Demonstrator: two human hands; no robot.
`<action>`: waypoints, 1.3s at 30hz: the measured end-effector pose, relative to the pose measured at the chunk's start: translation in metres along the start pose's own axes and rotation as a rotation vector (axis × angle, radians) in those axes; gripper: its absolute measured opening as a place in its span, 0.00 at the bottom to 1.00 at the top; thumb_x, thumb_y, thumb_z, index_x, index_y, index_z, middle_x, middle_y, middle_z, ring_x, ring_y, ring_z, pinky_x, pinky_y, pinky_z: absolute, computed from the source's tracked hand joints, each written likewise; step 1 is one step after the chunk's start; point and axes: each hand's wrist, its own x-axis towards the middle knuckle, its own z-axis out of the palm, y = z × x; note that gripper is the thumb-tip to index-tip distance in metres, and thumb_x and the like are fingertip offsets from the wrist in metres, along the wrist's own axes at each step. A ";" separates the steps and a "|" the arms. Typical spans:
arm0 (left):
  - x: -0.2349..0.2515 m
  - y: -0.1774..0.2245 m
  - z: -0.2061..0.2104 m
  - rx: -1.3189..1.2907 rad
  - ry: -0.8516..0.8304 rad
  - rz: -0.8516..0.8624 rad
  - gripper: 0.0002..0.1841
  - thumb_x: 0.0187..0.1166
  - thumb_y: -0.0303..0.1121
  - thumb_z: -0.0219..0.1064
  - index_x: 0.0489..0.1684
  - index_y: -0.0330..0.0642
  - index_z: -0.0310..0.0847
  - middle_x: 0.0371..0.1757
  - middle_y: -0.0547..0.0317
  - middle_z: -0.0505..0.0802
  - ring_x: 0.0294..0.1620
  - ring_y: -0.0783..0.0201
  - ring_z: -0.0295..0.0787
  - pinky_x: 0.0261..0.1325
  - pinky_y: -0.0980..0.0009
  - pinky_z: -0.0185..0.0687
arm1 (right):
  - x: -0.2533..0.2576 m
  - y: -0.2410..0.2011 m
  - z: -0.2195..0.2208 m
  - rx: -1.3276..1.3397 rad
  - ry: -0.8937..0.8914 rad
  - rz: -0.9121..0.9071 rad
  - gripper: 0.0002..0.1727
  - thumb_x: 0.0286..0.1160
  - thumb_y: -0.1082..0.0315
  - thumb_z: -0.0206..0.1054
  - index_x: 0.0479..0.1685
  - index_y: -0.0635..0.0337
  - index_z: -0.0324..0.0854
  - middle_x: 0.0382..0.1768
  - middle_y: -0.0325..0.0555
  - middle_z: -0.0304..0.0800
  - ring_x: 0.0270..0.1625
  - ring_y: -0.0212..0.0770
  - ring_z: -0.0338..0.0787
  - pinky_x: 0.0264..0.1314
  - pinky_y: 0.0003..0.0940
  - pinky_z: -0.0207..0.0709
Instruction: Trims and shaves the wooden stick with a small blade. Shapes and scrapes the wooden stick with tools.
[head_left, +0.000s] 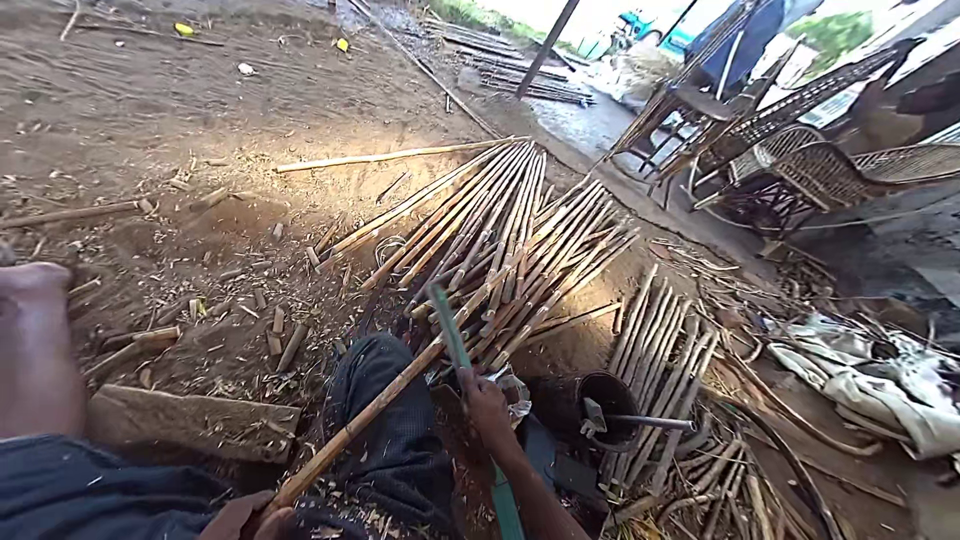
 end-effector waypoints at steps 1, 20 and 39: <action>0.003 0.012 -0.012 0.002 -0.105 -0.075 0.21 0.84 0.40 0.67 0.66 0.33 0.85 0.63 0.40 0.91 0.63 0.47 0.88 0.71 0.48 0.75 | -0.005 -0.004 0.004 -0.009 -0.032 -0.020 0.32 0.90 0.39 0.49 0.39 0.60 0.84 0.23 0.45 0.83 0.24 0.43 0.84 0.32 0.45 0.81; 0.048 -0.010 0.017 -0.066 -0.138 0.098 0.21 0.84 0.55 0.61 0.59 0.53 0.89 0.44 0.58 0.94 0.43 0.56 0.91 0.51 0.44 0.84 | -0.032 0.069 -0.023 0.405 0.079 0.120 0.29 0.94 0.46 0.47 0.32 0.60 0.76 0.11 0.40 0.71 0.08 0.36 0.69 0.10 0.34 0.69; 0.126 0.149 0.077 -0.042 -0.293 0.158 0.23 0.90 0.54 0.56 0.67 0.50 0.84 0.47 0.49 0.91 0.43 0.53 0.87 0.49 0.50 0.82 | -0.031 0.148 0.083 -0.526 -0.133 0.273 0.23 0.88 0.63 0.53 0.75 0.64 0.76 0.62 0.67 0.87 0.62 0.67 0.89 0.62 0.62 0.82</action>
